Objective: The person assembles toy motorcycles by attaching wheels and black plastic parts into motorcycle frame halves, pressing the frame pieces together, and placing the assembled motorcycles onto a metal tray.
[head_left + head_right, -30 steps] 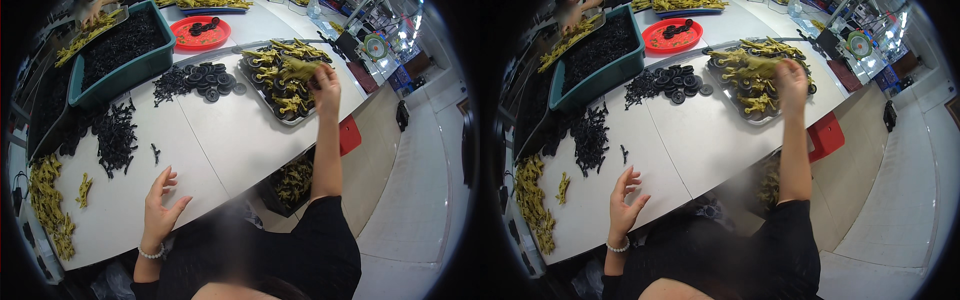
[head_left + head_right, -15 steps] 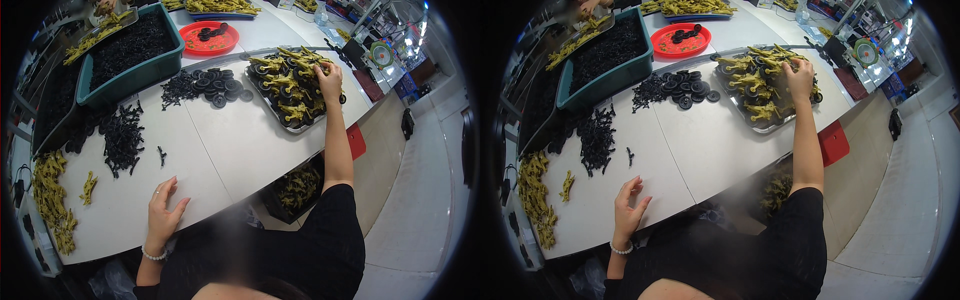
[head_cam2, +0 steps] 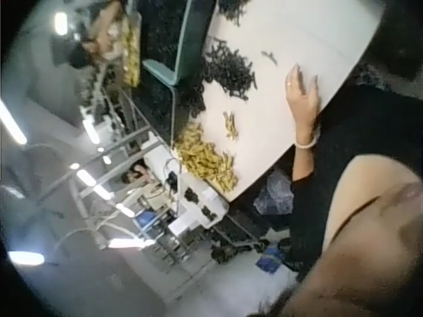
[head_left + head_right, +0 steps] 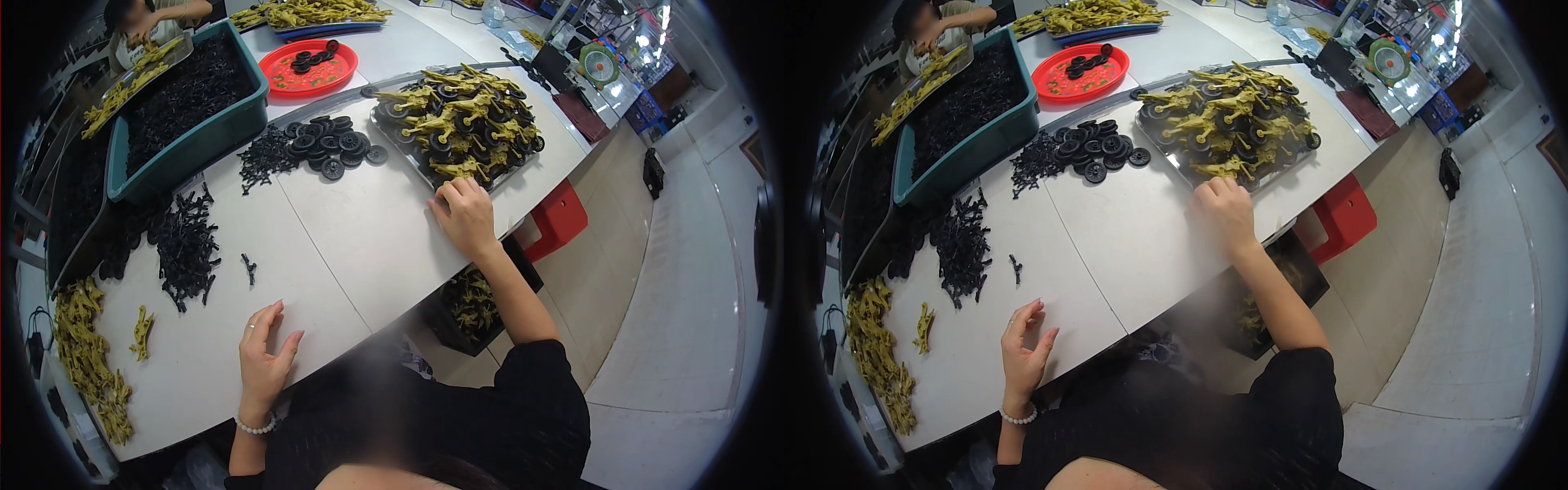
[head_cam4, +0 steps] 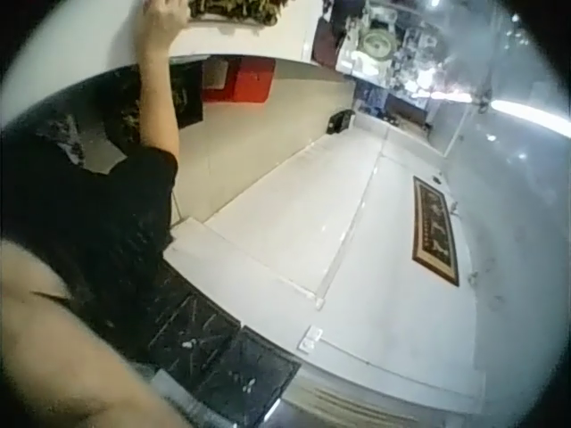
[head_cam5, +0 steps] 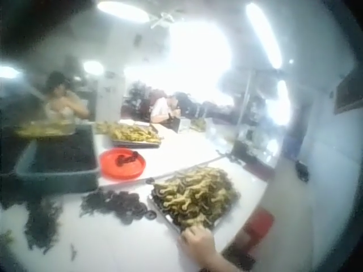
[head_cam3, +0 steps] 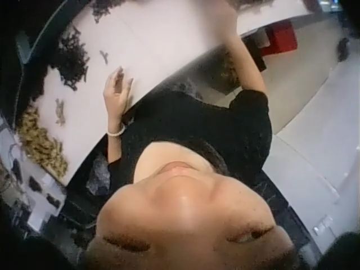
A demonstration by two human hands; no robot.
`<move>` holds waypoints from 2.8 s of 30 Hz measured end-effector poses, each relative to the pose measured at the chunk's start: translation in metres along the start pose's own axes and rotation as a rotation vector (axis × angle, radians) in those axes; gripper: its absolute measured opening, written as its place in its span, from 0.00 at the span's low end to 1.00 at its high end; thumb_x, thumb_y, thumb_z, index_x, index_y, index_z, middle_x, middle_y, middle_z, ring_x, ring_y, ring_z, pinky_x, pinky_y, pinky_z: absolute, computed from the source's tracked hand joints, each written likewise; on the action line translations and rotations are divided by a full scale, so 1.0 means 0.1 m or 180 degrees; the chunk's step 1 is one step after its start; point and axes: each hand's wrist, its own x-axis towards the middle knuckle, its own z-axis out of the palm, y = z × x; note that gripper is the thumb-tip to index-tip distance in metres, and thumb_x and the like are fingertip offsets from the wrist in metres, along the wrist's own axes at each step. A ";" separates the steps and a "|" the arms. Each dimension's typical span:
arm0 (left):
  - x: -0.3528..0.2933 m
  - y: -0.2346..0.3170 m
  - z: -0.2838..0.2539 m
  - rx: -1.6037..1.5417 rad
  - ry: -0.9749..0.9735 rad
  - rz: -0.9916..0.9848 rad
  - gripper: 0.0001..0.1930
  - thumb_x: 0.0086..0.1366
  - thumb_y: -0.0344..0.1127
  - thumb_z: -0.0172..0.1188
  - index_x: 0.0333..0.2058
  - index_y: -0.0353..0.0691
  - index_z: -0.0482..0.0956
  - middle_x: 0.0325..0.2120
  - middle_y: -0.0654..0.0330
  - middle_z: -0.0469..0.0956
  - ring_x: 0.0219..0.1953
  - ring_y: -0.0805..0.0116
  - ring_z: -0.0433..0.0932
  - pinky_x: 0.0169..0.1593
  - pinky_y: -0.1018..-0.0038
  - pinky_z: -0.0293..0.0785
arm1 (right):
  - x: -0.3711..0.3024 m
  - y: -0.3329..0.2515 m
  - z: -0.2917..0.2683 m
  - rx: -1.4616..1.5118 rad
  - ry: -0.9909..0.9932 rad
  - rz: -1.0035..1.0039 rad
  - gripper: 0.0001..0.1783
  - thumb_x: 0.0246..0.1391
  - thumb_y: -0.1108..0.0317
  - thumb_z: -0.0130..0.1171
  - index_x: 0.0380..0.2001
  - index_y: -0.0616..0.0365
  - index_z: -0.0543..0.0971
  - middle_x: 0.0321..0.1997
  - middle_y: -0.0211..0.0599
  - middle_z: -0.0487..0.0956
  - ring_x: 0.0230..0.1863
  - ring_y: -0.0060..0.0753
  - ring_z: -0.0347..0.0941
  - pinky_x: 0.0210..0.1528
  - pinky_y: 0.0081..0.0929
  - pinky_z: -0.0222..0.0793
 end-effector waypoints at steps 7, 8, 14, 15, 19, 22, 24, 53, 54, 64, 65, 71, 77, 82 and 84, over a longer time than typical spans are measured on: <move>-0.01 0.08 0.06 0.0059 0.0078 0.0065 0.22 0.54 0.25 0.65 0.49 0.31 0.74 0.43 0.49 0.75 0.45 0.58 0.76 0.52 0.69 0.73 | 0.15 0.29 0.10 -0.0160 0.0068 0.0456 0.08 0.45 0.68 0.65 0.28 0.57 0.78 0.30 0.36 0.77 0.33 0.41 0.75 0.35 0.35 0.71; -0.01 0.07 0.06 0.0063 0.0096 0.0042 0.22 0.54 0.25 0.65 0.49 0.31 0.74 0.43 0.49 0.75 0.45 0.58 0.76 0.52 0.69 0.73 | 0.16 0.32 0.11 -0.0142 0.0055 0.0436 0.08 0.45 0.68 0.65 0.28 0.57 0.78 0.30 0.36 0.77 0.33 0.41 0.75 0.35 0.35 0.71; -0.04 0.03 0.06 0.0125 0.0136 0.0058 0.22 0.54 0.26 0.65 0.48 0.31 0.74 0.42 0.50 0.75 0.43 0.59 0.76 0.50 0.69 0.74 | 0.14 0.31 0.10 0.0256 0.0072 0.0531 0.10 0.44 0.65 0.67 0.29 0.56 0.79 0.30 0.36 0.76 0.31 0.42 0.75 0.34 0.35 0.71; -0.04 0.02 0.06 0.0150 0.0140 0.0061 0.22 0.54 0.26 0.65 0.48 0.31 0.74 0.42 0.51 0.76 0.43 0.59 0.76 0.50 0.70 0.73 | 0.13 0.26 0.06 0.0251 0.0068 0.0544 0.10 0.44 0.65 0.67 0.29 0.56 0.79 0.30 0.36 0.76 0.31 0.42 0.75 0.34 0.35 0.71; -0.01 0.03 0.07 0.0214 0.0099 0.0101 0.21 0.53 0.26 0.66 0.48 0.31 0.75 0.41 0.51 0.76 0.43 0.58 0.75 0.49 0.70 0.73 | 0.06 0.10 -0.02 0.0223 -0.0039 0.0303 0.13 0.42 0.64 0.69 0.29 0.57 0.79 0.28 0.34 0.73 0.31 0.39 0.72 0.34 0.33 0.69; 0.00 0.04 0.08 0.0278 0.0055 0.0140 0.21 0.53 0.26 0.65 0.47 0.31 0.75 0.41 0.51 0.76 0.43 0.58 0.75 0.49 0.70 0.73 | 0.07 0.09 0.08 -0.0032 -0.0108 0.0199 0.12 0.41 0.64 0.69 0.29 0.57 0.79 0.30 0.33 0.73 0.34 0.37 0.71 0.36 0.33 0.68; 0.00 0.05 0.08 0.0314 0.0023 0.0169 0.20 0.53 0.26 0.65 0.47 0.31 0.75 0.41 0.51 0.76 0.43 0.58 0.75 0.49 0.69 0.73 | 0.08 0.15 0.14 -0.0311 -0.0059 0.0135 0.10 0.42 0.64 0.68 0.28 0.55 0.79 0.29 0.32 0.73 0.34 0.36 0.71 0.35 0.33 0.67; -0.22 0.02 -0.11 0.0673 0.0386 0.0167 0.18 0.53 0.27 0.65 0.44 0.31 0.76 0.41 0.49 0.77 0.42 0.52 0.74 0.47 0.67 0.72 | 1.09 2.00 0.68 -0.1374 -0.0554 0.2124 0.18 0.50 0.51 0.63 0.30 0.56 0.82 0.34 0.41 0.83 0.40 0.46 0.79 0.45 0.45 0.70; -0.26 0.02 -0.14 0.0756 0.0432 0.0182 0.18 0.53 0.27 0.65 0.44 0.30 0.75 0.41 0.48 0.76 0.42 0.52 0.74 0.47 0.66 0.72 | 1.13 2.05 0.71 -0.1378 -0.0548 0.2191 0.18 0.50 0.51 0.63 0.30 0.55 0.82 0.34 0.41 0.83 0.40 0.45 0.79 0.46 0.45 0.70; -0.74 -0.15 -0.28 0.1642 0.0770 0.0103 0.23 0.50 0.28 0.66 0.46 0.30 0.75 0.47 0.47 0.72 0.48 0.47 0.71 0.51 0.59 0.69 | 1.48 1.64 0.74 -0.1035 -0.0200 0.1725 0.20 0.50 0.53 0.64 0.39 0.56 0.80 0.40 0.41 0.82 0.41 0.44 0.79 0.42 0.42 0.72; -0.75 -0.18 -0.27 0.1642 0.0769 0.0121 0.23 0.50 0.28 0.66 0.46 0.30 0.75 0.47 0.47 0.72 0.48 0.47 0.71 0.51 0.59 0.69 | 1.57 1.61 0.83 -0.0528 -0.0130 0.1649 0.19 0.50 0.54 0.64 0.40 0.56 0.80 0.39 0.42 0.82 0.41 0.44 0.79 0.41 0.41 0.73; -0.78 -0.33 -0.22 0.2317 0.0794 0.0363 0.23 0.51 0.38 0.67 0.45 0.33 0.76 0.48 0.49 0.72 0.49 0.50 0.70 0.51 0.57 0.67 | 2.62 0.96 1.49 0.3504 -0.0433 0.2068 0.17 0.56 0.60 0.58 0.44 0.61 0.78 0.36 0.37 0.82 0.37 0.28 0.79 0.35 0.23 0.73; -0.74 -0.31 -0.14 0.2855 0.0736 0.0340 0.23 0.55 0.46 0.62 0.45 0.36 0.75 0.48 0.50 0.72 0.50 0.51 0.70 0.51 0.54 0.65 | 3.41 0.51 2.09 0.5547 -0.0631 0.2584 0.20 0.62 0.64 0.49 0.54 0.64 0.68 0.51 0.46 0.77 0.49 0.35 0.75 0.49 0.29 0.71; -0.69 -0.37 -0.09 0.2945 0.0786 -0.0066 0.25 0.55 0.48 0.61 0.46 0.37 0.75 0.48 0.50 0.73 0.52 0.49 0.70 0.54 0.50 0.63 | 3.46 0.22 2.27 0.5653 -0.0855 0.2795 0.39 0.61 0.43 0.47 0.67 0.53 0.51 0.64 0.52 0.64 0.57 0.51 0.70 0.57 0.53 0.65; -0.78 -0.19 -0.13 0.3116 0.0868 -0.0183 0.25 0.55 0.49 0.61 0.46 0.37 0.75 0.48 0.50 0.73 0.52 0.50 0.70 0.55 0.50 0.63 | 3.43 0.04 2.14 0.6617 -0.0950 0.2857 0.49 0.58 0.33 0.43 0.70 0.43 0.34 0.68 0.55 0.57 0.61 0.63 0.64 0.61 0.62 0.57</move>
